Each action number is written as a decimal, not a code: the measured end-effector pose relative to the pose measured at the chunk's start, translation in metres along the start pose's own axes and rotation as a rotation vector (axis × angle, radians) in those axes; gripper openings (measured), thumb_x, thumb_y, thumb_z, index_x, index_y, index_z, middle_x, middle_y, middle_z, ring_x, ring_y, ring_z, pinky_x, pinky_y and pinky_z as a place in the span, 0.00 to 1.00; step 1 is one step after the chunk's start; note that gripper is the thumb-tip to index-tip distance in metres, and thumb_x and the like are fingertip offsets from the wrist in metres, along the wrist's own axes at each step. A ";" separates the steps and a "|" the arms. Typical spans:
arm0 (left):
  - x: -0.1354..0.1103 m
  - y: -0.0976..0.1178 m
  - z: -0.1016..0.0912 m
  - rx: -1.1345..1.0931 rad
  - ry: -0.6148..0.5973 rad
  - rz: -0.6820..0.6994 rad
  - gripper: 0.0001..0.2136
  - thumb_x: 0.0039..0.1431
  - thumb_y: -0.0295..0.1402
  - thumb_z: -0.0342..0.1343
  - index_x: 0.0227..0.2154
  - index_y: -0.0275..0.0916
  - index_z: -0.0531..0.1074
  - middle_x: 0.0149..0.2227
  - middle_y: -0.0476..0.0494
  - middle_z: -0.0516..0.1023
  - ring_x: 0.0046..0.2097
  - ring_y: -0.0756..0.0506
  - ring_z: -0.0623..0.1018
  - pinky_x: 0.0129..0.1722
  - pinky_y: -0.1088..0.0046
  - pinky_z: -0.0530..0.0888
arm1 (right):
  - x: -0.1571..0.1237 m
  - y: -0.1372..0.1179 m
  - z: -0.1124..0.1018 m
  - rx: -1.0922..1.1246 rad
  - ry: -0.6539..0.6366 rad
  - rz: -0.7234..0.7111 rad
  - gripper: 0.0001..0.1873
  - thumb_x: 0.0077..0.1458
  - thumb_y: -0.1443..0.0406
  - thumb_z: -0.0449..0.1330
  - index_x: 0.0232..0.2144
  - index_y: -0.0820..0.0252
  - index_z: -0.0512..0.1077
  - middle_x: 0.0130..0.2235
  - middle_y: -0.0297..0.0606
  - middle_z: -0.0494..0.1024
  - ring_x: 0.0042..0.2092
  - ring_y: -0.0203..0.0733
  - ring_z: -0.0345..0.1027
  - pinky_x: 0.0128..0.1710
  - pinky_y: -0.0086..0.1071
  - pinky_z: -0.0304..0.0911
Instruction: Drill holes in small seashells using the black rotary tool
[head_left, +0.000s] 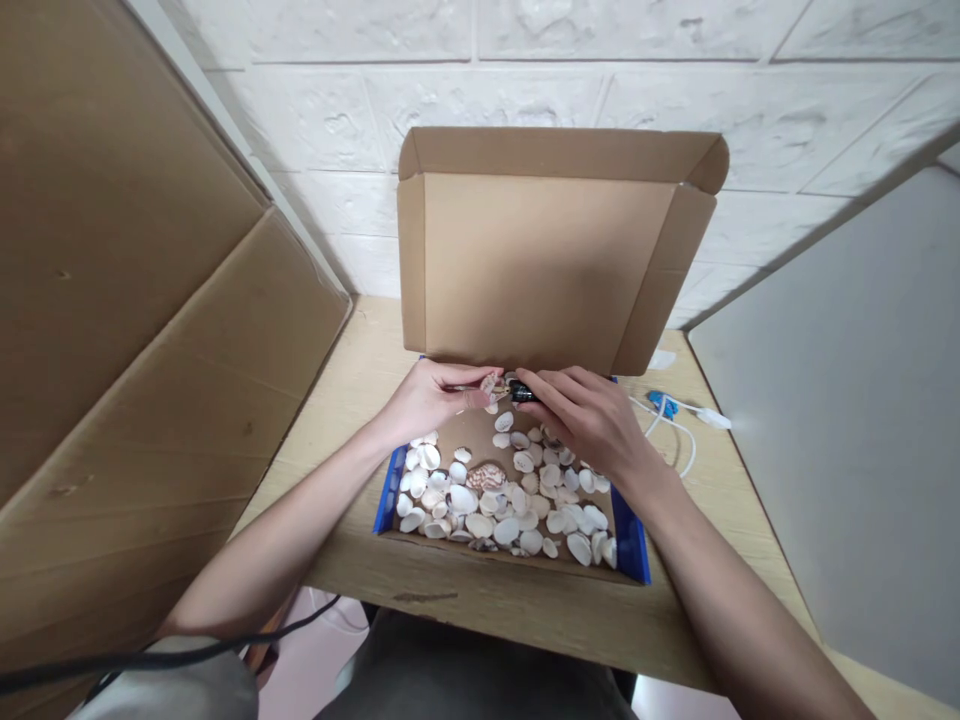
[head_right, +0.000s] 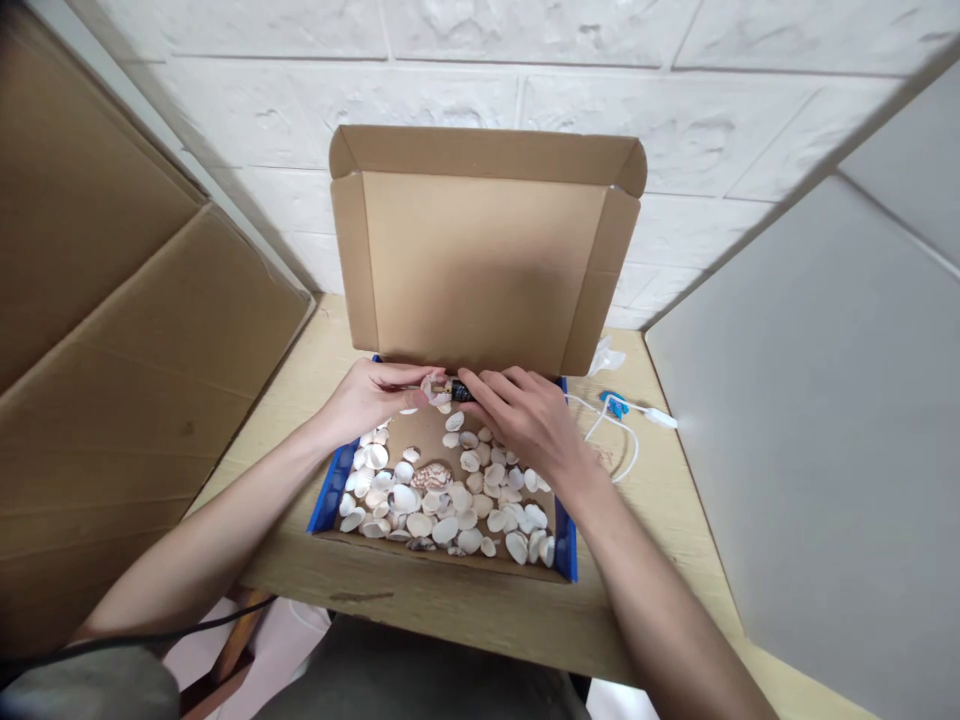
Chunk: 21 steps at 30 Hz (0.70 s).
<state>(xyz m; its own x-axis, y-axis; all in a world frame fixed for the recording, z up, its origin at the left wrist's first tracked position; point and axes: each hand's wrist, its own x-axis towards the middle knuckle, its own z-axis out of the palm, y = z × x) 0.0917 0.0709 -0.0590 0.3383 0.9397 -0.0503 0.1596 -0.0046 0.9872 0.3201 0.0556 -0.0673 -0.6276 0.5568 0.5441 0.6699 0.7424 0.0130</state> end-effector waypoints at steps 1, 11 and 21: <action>0.000 0.000 0.000 0.003 -0.010 0.000 0.19 0.48 0.37 0.66 0.44 0.39 0.78 0.46 0.41 0.80 0.49 0.40 0.79 0.52 0.63 0.74 | 0.000 -0.001 0.000 0.003 -0.008 0.002 0.18 0.62 0.62 0.54 0.52 0.65 0.66 0.39 0.40 0.78 0.36 0.38 0.67 0.35 0.32 0.62; 0.000 -0.002 -0.001 -0.060 0.045 -0.011 0.18 0.50 0.36 0.65 0.45 0.40 0.77 0.48 0.43 0.79 0.50 0.41 0.78 0.55 0.63 0.71 | -0.001 0.002 0.001 -0.025 0.095 0.034 0.16 0.61 0.63 0.56 0.49 0.65 0.69 0.36 0.40 0.77 0.34 0.39 0.65 0.33 0.32 0.61; 0.000 -0.003 0.002 -0.003 0.009 0.019 0.18 0.49 0.37 0.66 0.44 0.41 0.77 0.47 0.42 0.80 0.49 0.40 0.79 0.53 0.63 0.74 | 0.000 0.001 0.001 -0.033 0.116 0.011 0.15 0.60 0.64 0.56 0.49 0.61 0.69 0.36 0.40 0.76 0.36 0.39 0.65 0.35 0.32 0.61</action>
<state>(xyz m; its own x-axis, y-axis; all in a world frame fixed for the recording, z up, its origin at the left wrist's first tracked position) 0.0928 0.0703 -0.0623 0.3330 0.9424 -0.0304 0.1505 -0.0212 0.9884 0.3200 0.0565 -0.0685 -0.5713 0.5168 0.6376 0.6907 0.7224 0.0332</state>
